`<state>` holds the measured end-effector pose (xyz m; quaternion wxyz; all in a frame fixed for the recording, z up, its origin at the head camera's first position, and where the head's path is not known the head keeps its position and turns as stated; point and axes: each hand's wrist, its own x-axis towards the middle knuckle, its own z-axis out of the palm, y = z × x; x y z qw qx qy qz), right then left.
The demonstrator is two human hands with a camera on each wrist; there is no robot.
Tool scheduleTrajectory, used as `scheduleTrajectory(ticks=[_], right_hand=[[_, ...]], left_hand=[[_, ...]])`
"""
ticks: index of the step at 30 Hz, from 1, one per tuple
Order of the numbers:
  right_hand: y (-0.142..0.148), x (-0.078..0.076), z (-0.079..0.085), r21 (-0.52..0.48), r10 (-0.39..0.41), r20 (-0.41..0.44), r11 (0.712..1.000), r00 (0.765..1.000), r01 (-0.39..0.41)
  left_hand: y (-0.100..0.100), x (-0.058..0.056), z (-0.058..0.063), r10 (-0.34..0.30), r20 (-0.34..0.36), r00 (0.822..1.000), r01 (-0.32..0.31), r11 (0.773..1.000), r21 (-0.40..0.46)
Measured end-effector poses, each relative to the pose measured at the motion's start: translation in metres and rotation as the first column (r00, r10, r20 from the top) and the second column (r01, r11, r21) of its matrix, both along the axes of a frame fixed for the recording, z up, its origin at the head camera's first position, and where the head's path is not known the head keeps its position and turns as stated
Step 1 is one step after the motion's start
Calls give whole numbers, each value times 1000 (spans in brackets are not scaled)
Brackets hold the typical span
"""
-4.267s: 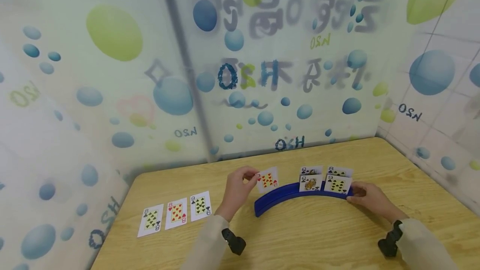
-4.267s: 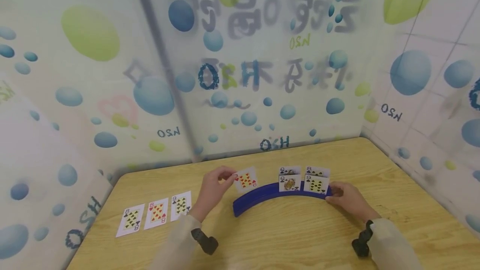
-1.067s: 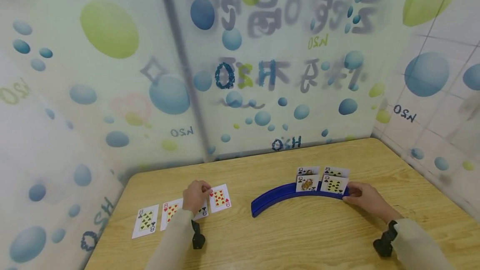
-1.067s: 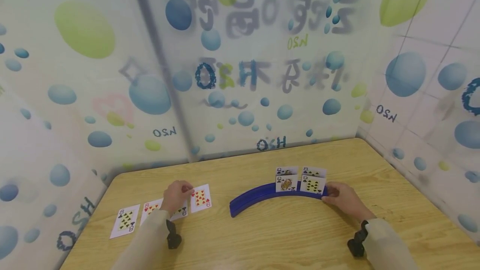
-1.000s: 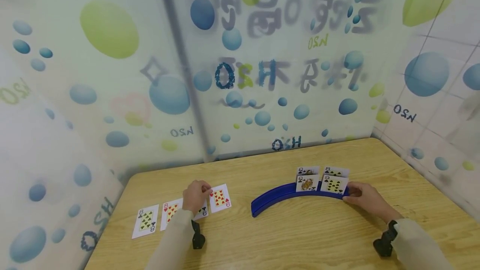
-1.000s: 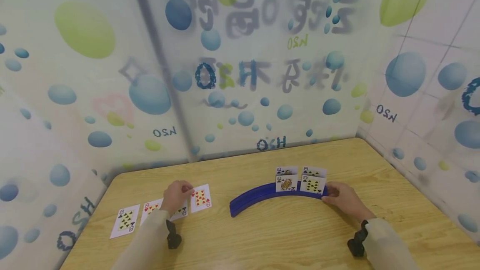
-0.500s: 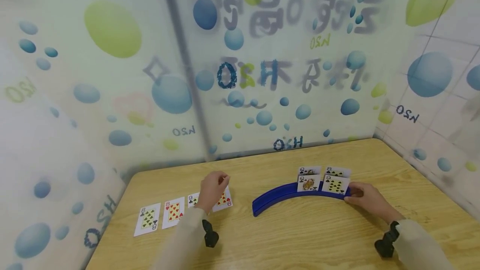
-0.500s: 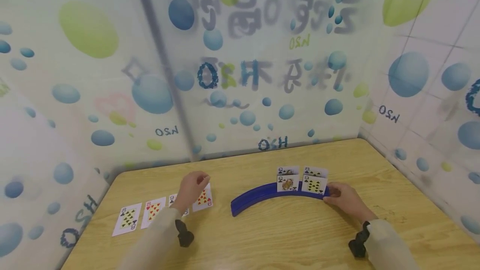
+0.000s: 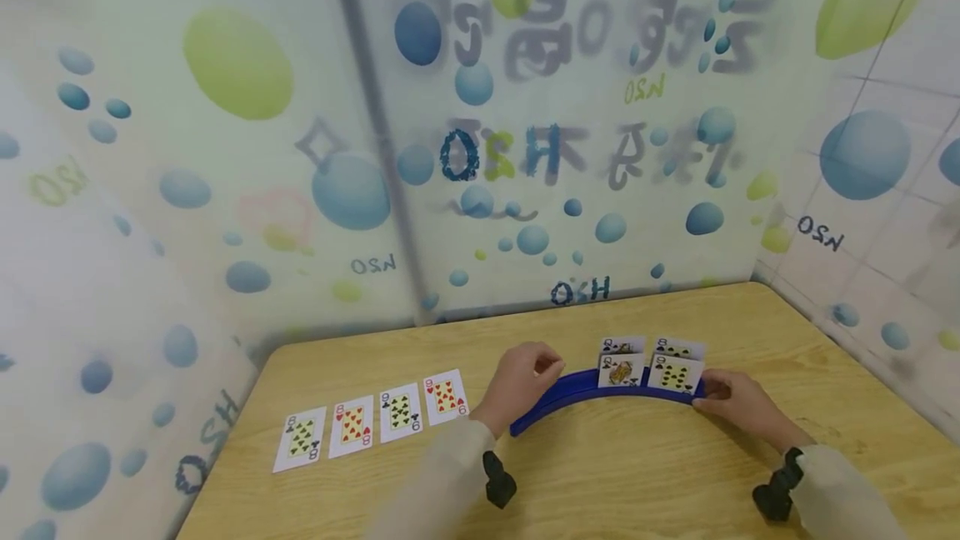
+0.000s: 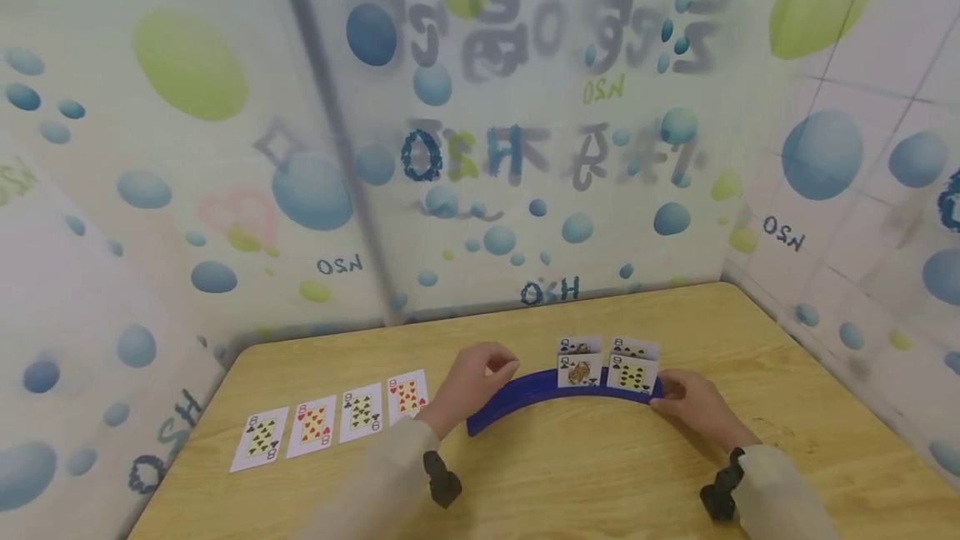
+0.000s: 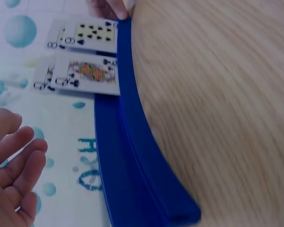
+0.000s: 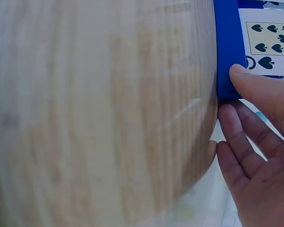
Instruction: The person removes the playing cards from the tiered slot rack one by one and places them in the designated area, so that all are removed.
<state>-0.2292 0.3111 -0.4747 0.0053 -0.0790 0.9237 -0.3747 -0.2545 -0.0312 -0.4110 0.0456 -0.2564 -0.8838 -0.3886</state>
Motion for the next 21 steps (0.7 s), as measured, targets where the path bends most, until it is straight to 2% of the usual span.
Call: scheduleTrajectory(ticks=[7, 12, 21], right_hand=[[2, 0, 4, -10, 6, 13, 1000, 1000, -6], [5, 0, 3, -8, 6, 4, 1000, 1000, -6], [6, -2, -5, -23, -2, 4, 1000, 1000, 2]], left_hand=[[34, 0, -1, 6, 40, 999, -10, 995, 97], [54, -5, -4, 34, 82, 996, -50, 978, 204], [64, -8, -10, 22, 127, 992, -55, 963, 262]])
